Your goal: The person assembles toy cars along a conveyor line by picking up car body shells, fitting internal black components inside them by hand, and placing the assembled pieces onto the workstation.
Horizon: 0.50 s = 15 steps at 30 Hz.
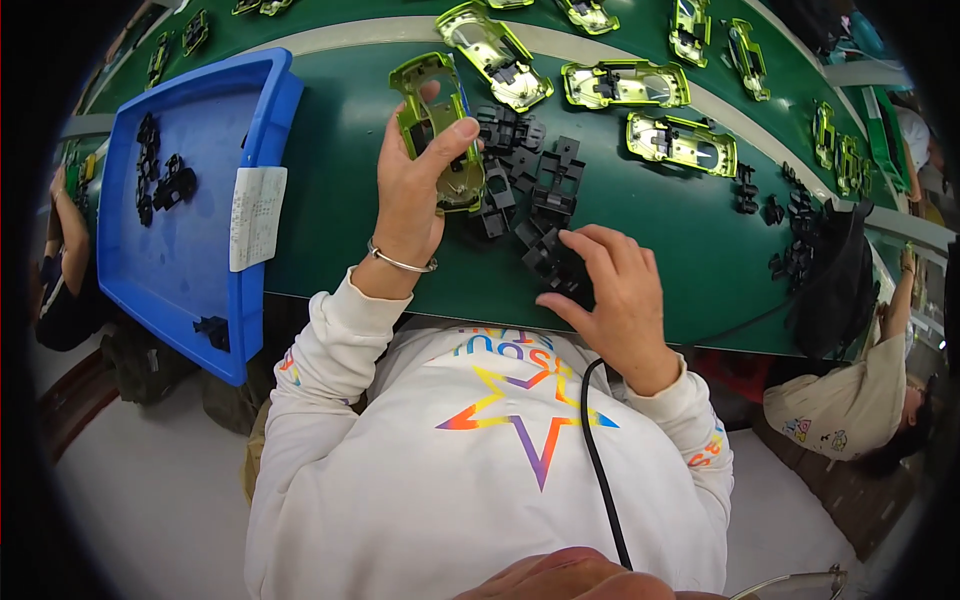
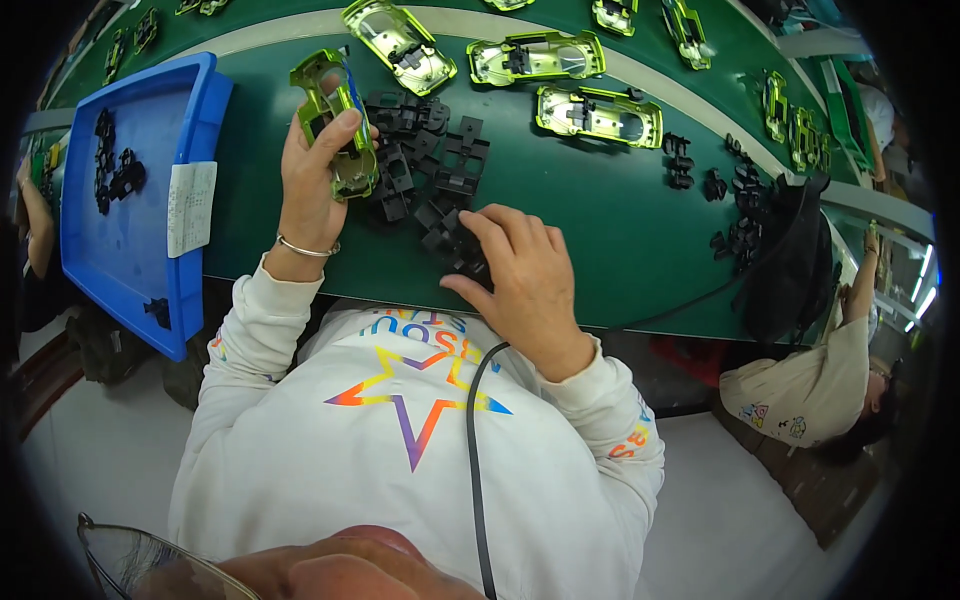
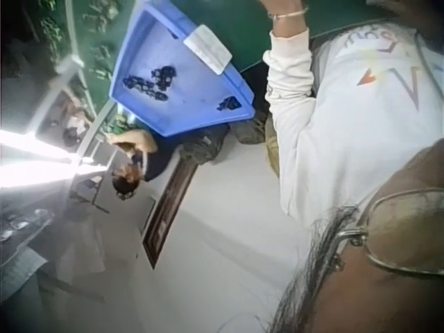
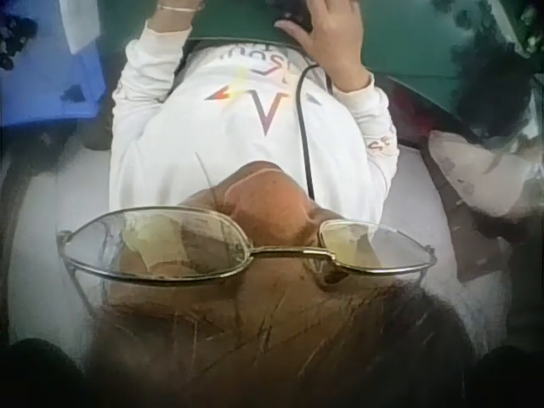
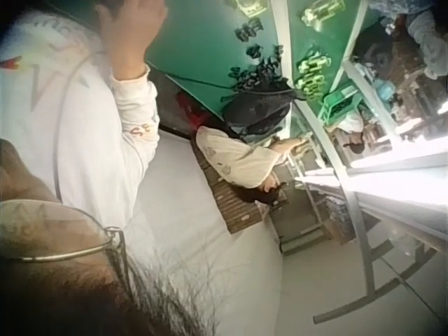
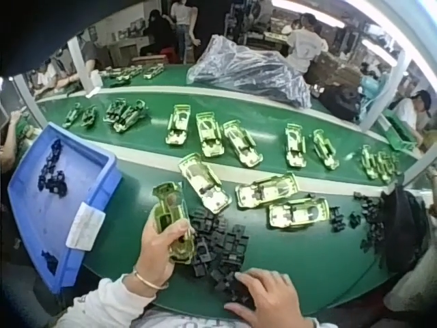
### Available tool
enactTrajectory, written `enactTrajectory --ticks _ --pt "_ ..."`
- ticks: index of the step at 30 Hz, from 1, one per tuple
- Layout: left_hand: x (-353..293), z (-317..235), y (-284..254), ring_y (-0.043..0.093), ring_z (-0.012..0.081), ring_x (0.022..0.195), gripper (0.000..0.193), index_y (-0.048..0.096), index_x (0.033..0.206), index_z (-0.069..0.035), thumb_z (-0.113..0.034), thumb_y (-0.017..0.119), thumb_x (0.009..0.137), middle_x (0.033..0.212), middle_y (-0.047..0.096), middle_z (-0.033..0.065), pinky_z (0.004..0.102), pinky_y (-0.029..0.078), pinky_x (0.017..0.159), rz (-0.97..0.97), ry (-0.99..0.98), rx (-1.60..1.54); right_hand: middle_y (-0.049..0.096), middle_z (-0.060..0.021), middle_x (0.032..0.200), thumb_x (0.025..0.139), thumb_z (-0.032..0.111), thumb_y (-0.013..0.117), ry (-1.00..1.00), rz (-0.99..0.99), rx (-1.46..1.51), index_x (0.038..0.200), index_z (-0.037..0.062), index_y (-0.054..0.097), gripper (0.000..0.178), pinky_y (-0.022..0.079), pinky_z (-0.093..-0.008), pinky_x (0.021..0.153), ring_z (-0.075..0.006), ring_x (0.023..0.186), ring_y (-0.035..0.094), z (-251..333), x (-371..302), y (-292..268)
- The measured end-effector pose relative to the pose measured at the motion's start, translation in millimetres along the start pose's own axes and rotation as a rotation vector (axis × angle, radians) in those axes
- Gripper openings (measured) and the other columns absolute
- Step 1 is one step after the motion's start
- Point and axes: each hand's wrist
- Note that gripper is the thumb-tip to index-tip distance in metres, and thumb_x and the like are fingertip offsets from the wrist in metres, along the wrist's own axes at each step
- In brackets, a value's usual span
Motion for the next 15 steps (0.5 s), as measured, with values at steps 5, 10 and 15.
enactTrajectory --ticks 5,10,15 --pt "0.0 -13.0 -0.2 0.067 0.0192 0.09 0.059 0.045 0.133 -0.003 -0.012 0.076 0.084 0.104 0.061 0.0079 0.029 0.054 0.075 0.021 0.098 -0.012 0.063 -0.0109 0.117 0.07 0.007 0.08 0.002 -0.138 0.092 0.125 0.0055 0.059 0.059 0.045 -0.0376 0.084 -0.0293 0.101 0.058 -10.2 4.5 5.3" --pt "-11.4 -40.0 1.0 0.069 0.0268 0.098 0.058 0.042 0.134 -0.003 -0.016 0.074 0.087 0.119 0.062 0.0138 0.0342 0.059 0.073 0.109 -0.113 -0.014 0.063 -0.0123 0.122 0.068 -0.003 0.077 -0.157 -0.174 0.229 0.129 0.0053 0.058 0.065 0.047 -0.0399 0.09 -0.0317 0.108 0.059 -18.9 33.8 -26.8" --pt "-20.7 -29.4 4.9 0.065 0.0176 0.099 0.068 0.044 0.135 -0.004 -0.024 0.081 0.082 0.118 0.062 0.0079 0.0306 0.055 0.082 0.257 -0.162 0.08 0.058 -0.01 0.131 0.071 -0.012 0.064 -0.422 -0.184 0.174 0.124 0.0113 0.064 0.059 0.046 -0.0424 0.1 -0.0316 0.118 0.056 -3.4 84.6 -43.4"
Point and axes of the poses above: each hand's wrist, its own x-axis towards the middle knuckle, its own y-axis out of the palm, z = x × y
